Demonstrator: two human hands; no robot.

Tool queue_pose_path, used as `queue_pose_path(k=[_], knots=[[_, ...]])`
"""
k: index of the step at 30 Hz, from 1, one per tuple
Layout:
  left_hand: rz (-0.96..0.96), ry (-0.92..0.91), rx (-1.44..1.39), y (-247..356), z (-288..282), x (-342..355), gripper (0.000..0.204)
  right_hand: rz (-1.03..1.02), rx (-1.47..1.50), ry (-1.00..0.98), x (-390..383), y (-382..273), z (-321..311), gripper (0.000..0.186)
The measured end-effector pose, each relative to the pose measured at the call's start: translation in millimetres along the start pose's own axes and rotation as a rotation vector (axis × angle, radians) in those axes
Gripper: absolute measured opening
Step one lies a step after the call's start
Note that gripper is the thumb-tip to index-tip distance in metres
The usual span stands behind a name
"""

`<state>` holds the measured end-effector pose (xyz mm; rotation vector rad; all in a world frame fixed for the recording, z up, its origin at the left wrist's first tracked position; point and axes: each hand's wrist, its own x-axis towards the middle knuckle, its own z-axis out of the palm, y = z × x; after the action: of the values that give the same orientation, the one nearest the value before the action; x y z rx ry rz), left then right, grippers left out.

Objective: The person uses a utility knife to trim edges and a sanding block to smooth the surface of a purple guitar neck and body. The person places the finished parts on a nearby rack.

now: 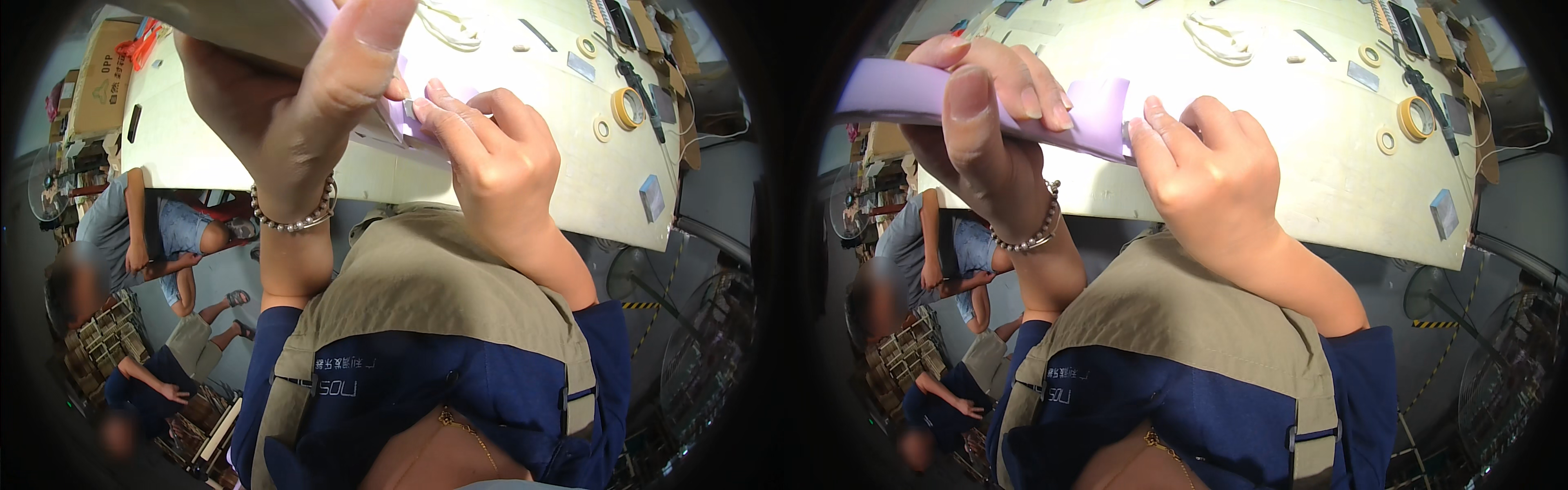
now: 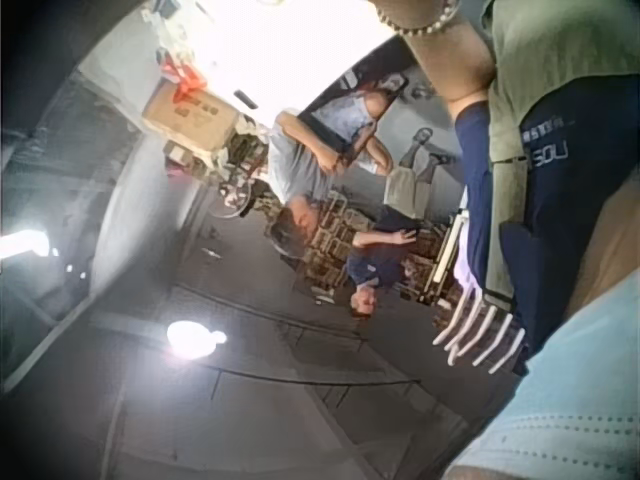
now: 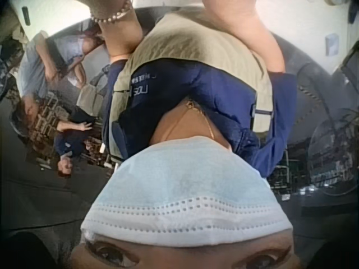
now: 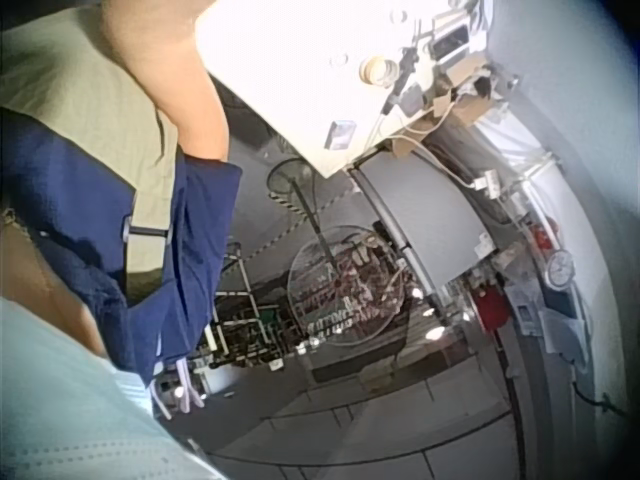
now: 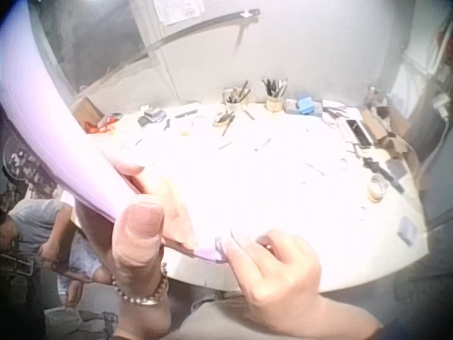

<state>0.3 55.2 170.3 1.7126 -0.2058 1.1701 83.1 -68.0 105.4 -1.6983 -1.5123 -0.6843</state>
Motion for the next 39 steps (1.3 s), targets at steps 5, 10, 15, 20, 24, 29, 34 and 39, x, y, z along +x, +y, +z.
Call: queue_pose_path(k=[5,10,15,20,24,29,34,39], knots=[[0.015,-0.032,-0.069,-2.1,-4.4,-0.3,0.027,0.072,0.111,-0.066,-1.5,5.4,-3.8,0.018],[0.02,-0.018,-0.057,-3.0,-1.7,-0.4,0.026,0.083,0.02,-0.002,0.4,2.8,1.3,0.018],[0.03,-0.032,-0.05,-3.3,-2.7,0.6,0.026,0.065,0.004,-0.003,0.3,1.8,1.9,0.019],[0.037,-0.02,-0.061,-3.3,-2.9,0.9,0.026,0.136,0.097,-0.12,1.3,3.9,-5.4,0.033],[0.03,0.017,-0.076,-4.2,-2.0,-0.2,0.026,0.1,0.024,-0.057,2.5,-0.1,-2.6,0.031],[0.016,0.017,-0.042,-3.6,-0.9,0.5,0.026,-0.012,-0.079,0.009,1.4,-0.9,3.0,0.019],[0.004,0.036,-0.032,-1.4,-1.2,0.9,0.026,-0.006,0.021,-0.051,1.3,0.5,-3.1,0.019],[0.006,0.04,-0.043,-2.6,-0.8,-0.1,0.026,0.056,0.085,-0.066,-0.8,6.7,-2.2,0.019]])
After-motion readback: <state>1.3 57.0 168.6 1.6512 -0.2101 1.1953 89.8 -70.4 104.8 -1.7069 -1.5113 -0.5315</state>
